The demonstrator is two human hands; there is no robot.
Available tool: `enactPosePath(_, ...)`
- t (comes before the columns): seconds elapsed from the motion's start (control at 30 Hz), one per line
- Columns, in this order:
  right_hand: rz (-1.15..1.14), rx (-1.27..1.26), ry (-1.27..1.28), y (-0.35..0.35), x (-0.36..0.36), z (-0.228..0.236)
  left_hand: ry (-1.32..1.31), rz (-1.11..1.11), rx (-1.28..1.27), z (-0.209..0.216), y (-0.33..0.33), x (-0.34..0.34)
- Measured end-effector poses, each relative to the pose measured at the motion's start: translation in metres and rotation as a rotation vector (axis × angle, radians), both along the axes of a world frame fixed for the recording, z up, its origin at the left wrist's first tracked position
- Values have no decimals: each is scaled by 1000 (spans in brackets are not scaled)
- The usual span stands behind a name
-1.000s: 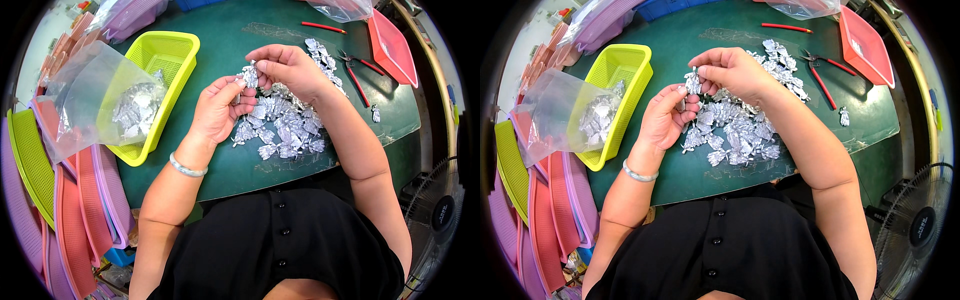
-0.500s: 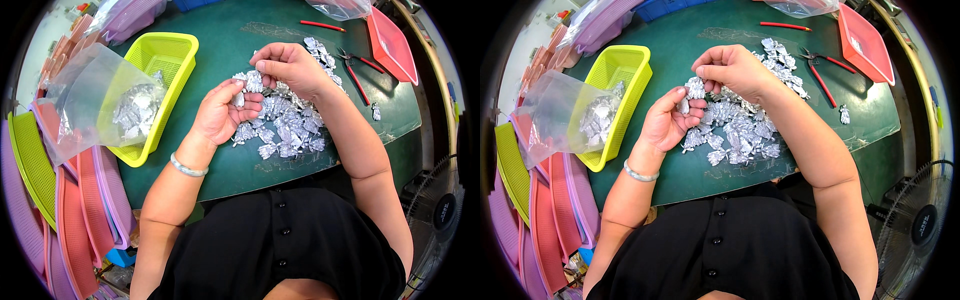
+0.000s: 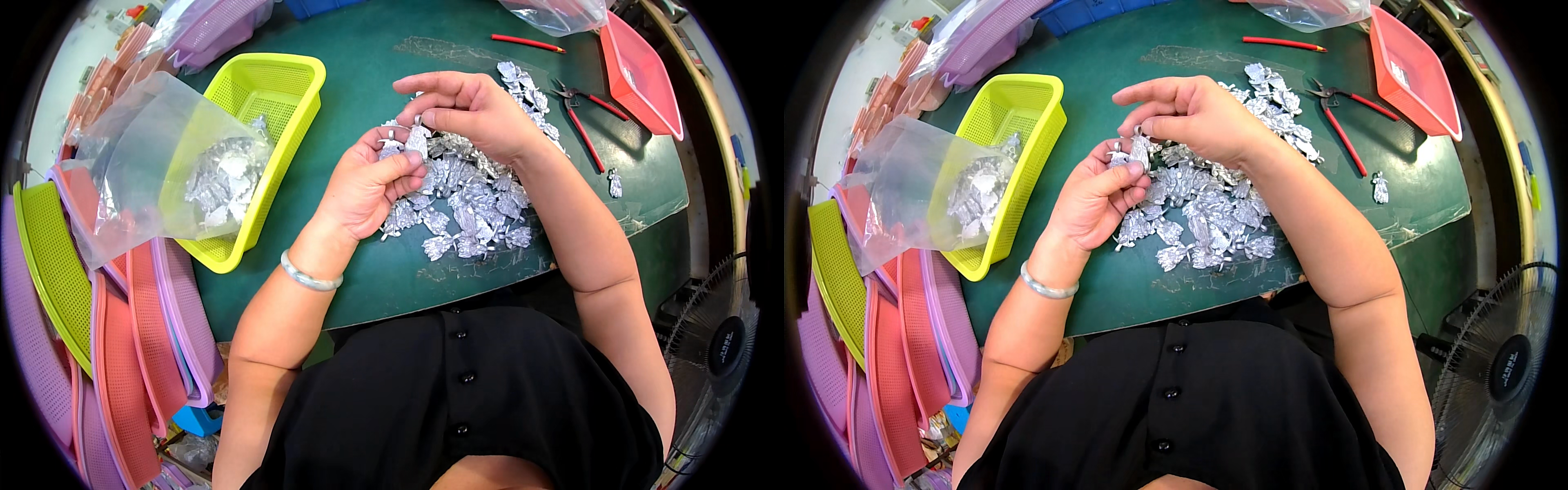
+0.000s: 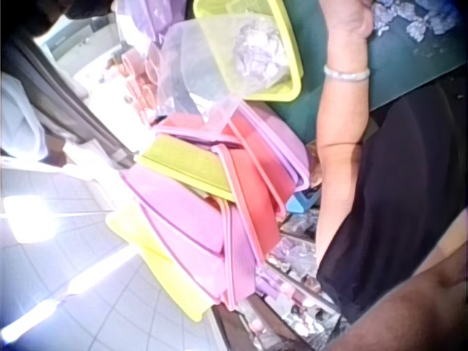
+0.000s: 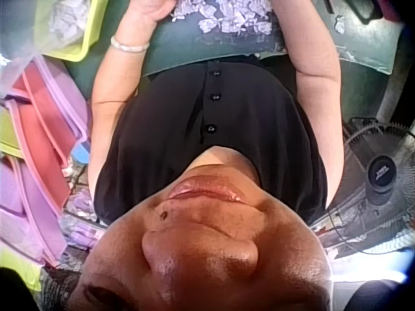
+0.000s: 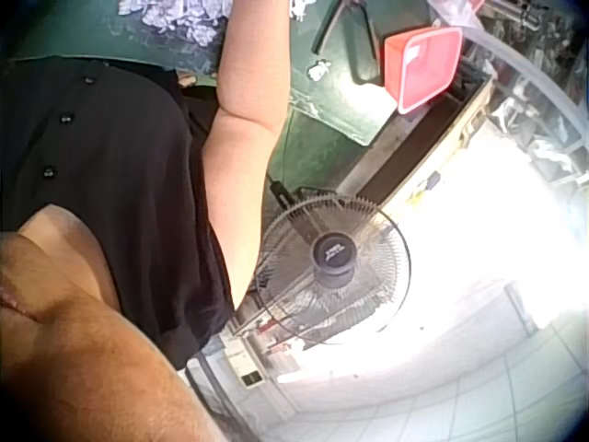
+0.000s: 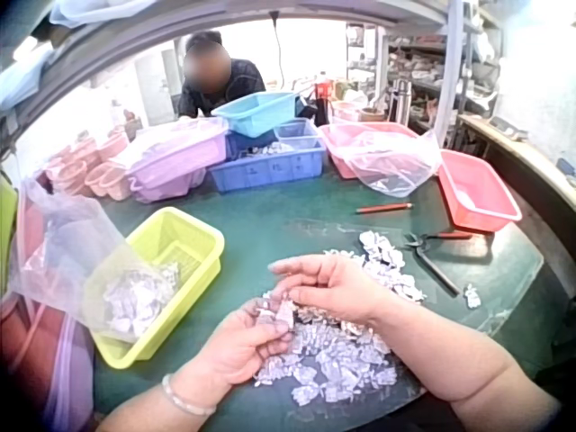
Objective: The person wraps small, silver, foil-wrapped items by hand, folding the foil around each piece and placing the finished units into a yellow basket. The task is performed continuously at a table with various colored baskets and tools visible.
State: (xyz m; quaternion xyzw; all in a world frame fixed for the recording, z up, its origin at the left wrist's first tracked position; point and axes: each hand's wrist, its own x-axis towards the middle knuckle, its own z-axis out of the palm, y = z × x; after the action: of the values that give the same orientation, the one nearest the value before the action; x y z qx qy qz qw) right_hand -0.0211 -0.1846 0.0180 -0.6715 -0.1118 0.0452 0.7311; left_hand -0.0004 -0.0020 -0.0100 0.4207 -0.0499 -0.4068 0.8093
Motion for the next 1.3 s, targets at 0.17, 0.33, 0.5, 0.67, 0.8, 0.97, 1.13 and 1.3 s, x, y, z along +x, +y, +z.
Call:
enactPosePath(0.17,11,-47,-15,1,-1,1,-63,10,60,5,-1,-3)
enactPosePath(0.33,-92,-142,-71,-3,0,4,-36,30,63,5,-1,-5)
enactPosePath(0.5,-333,-734,-261,-26,11,-5,-28,23,4,2,0,-2)
enactPosePath(0.67,-274,-986,-469,-30,8,-11,21,23,-4,7,1,-2)
enactPosePath(0.8,-164,-1085,-532,-27,7,-11,33,54,0,10,1,0)
enactPosePath(0.97,-167,-1140,-684,-25,9,-14,49,63,-1,5,1,1)
enactPosePath(1.13,-80,-541,-220,-22,8,-4,-43,79,154,5,1,-1)
enactPosePath(1.3,12,-81,70,-10,2,2,-131,153,117,7,-2,-1)
